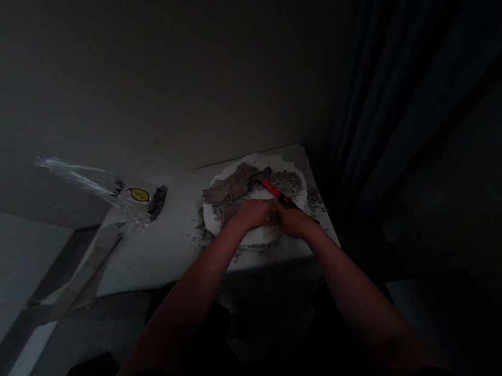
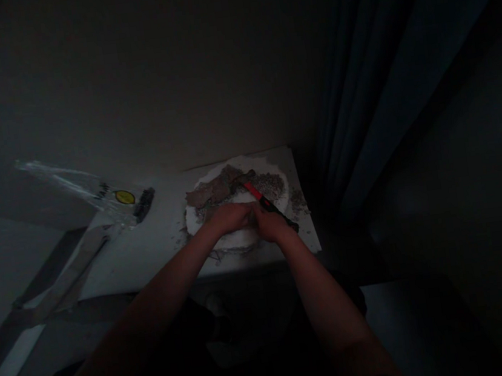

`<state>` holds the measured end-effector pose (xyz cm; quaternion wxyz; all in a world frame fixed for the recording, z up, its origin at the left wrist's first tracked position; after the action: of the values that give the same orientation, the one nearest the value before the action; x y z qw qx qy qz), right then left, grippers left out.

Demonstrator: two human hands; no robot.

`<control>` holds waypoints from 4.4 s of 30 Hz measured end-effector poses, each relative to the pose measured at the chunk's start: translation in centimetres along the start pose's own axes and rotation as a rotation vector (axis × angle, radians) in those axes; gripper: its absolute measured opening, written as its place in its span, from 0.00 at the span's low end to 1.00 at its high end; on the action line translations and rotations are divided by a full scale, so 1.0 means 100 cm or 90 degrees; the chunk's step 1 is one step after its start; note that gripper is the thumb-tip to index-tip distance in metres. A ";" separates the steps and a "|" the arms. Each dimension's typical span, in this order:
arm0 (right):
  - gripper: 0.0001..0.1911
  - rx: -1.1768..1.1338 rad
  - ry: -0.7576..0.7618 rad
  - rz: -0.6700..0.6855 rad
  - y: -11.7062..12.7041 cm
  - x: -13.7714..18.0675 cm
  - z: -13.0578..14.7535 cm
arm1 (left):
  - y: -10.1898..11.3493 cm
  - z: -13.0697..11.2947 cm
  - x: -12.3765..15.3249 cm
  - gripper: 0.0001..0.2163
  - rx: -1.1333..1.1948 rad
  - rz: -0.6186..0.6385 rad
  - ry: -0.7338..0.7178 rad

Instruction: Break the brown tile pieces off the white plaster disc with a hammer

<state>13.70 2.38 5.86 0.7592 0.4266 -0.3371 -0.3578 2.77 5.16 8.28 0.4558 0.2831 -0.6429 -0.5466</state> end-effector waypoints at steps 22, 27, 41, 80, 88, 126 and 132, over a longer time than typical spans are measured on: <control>0.43 -0.006 0.013 -0.007 0.004 0.003 0.003 | 0.002 -0.003 -0.001 0.13 -0.032 0.017 -0.010; 0.45 -0.002 0.013 -0.006 0.003 0.001 0.003 | 0.009 -0.005 0.000 0.12 -0.038 0.011 0.008; 0.41 0.001 0.018 -0.013 0.005 0.003 0.004 | -0.061 0.088 0.138 0.17 0.565 0.118 0.154; 0.44 -0.021 -0.001 0.018 0.004 0.001 0.001 | -0.029 -0.006 0.008 0.15 0.083 -0.063 0.014; 0.44 -0.012 0.000 0.024 0.002 0.001 0.001 | -0.035 -0.005 0.005 0.15 0.093 -0.051 0.063; 0.43 -0.021 0.025 -0.004 0.001 0.001 0.000 | -0.038 -0.011 -0.016 0.16 0.024 0.065 0.052; 0.43 -0.017 0.019 0.002 0.003 0.002 0.002 | -0.040 -0.010 -0.015 0.15 0.061 0.072 0.088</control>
<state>13.74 2.22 6.28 0.7702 0.4209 -0.3216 -0.3552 3.78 5.04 4.01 0.5152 0.3044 -0.6503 -0.4680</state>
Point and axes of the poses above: each hand's wrist, its own x-axis away from the middle knuckle, its own y-axis out of the back of the hand, z = x × y, the point moved 6 cm from there along -x, towards the middle knuckle, and after that the axes turned 6 degrees about x, right-handed, at the moved point
